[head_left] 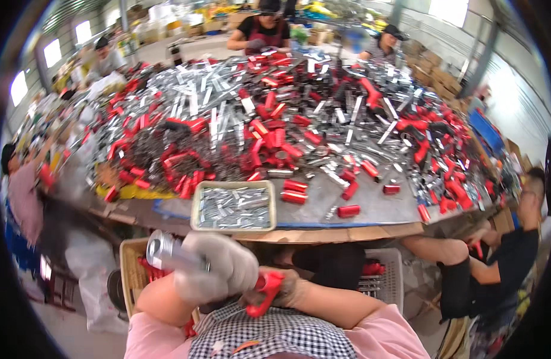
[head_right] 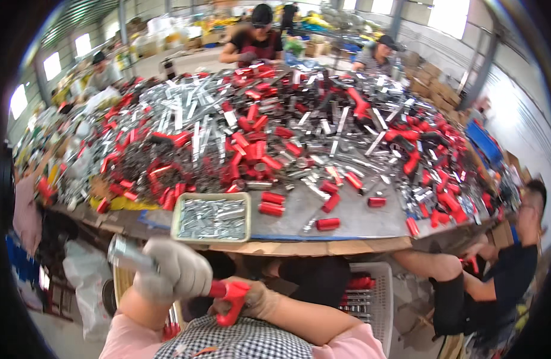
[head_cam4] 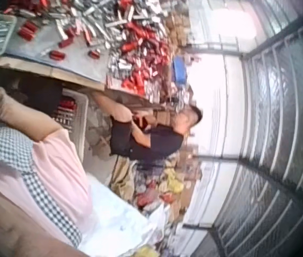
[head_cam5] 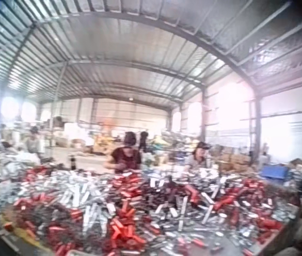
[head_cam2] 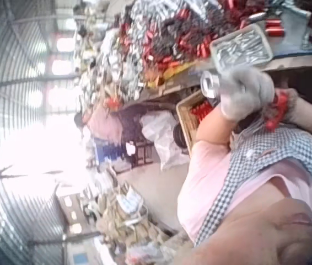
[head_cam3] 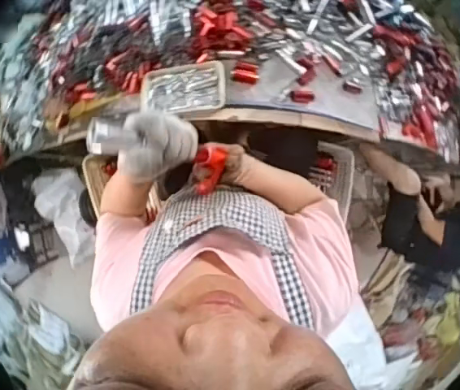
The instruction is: The person assembles metal handle tools by hand, connecting metal tubes, pins, and outer sleeves, and places the finished assemblies into a plastic basket.
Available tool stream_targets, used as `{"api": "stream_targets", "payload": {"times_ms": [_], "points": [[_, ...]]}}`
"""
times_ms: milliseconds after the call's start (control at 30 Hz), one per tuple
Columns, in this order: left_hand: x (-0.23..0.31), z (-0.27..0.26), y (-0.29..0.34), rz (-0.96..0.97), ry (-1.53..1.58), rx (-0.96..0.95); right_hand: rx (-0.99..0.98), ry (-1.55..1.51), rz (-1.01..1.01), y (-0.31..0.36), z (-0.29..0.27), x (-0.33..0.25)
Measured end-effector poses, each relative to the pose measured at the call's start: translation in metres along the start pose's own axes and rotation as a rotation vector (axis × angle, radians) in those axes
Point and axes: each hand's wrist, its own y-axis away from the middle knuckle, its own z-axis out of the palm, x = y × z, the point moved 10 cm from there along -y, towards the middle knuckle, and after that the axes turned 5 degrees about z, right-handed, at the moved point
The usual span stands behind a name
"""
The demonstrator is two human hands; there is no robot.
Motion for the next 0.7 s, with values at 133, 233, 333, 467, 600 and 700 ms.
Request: {"api": "stream_targets", "payload": {"times_ms": [133,233,333,467,600,700], "points": [[-0.026,0.017,0.000,-0.162,-0.120,-0.162,-0.433,-0.161,0.084,-0.010,0.006,0.023],[-0.028,0.014,0.006,-0.207,-0.246,-0.186,-0.149,-0.106,0.080,-0.017,0.003,0.017],[-0.020,0.010,0.016,-0.210,-0.543,-0.187,0.274,0.412,-0.015,-0.004,-0.010,-0.025],[-0.005,-0.032,0.058,-0.135,-1.046,0.132,0.758,2.019,-0.091,0.054,0.045,-0.130],[-0.017,-0.051,0.087,-0.134,-1.463,0.313,1.026,2.516,-0.270,0.116,0.038,-0.213],[-0.052,-0.063,0.093,-0.366,-1.425,0.269,1.181,2.974,-0.124,0.132,0.002,-0.242]]}}
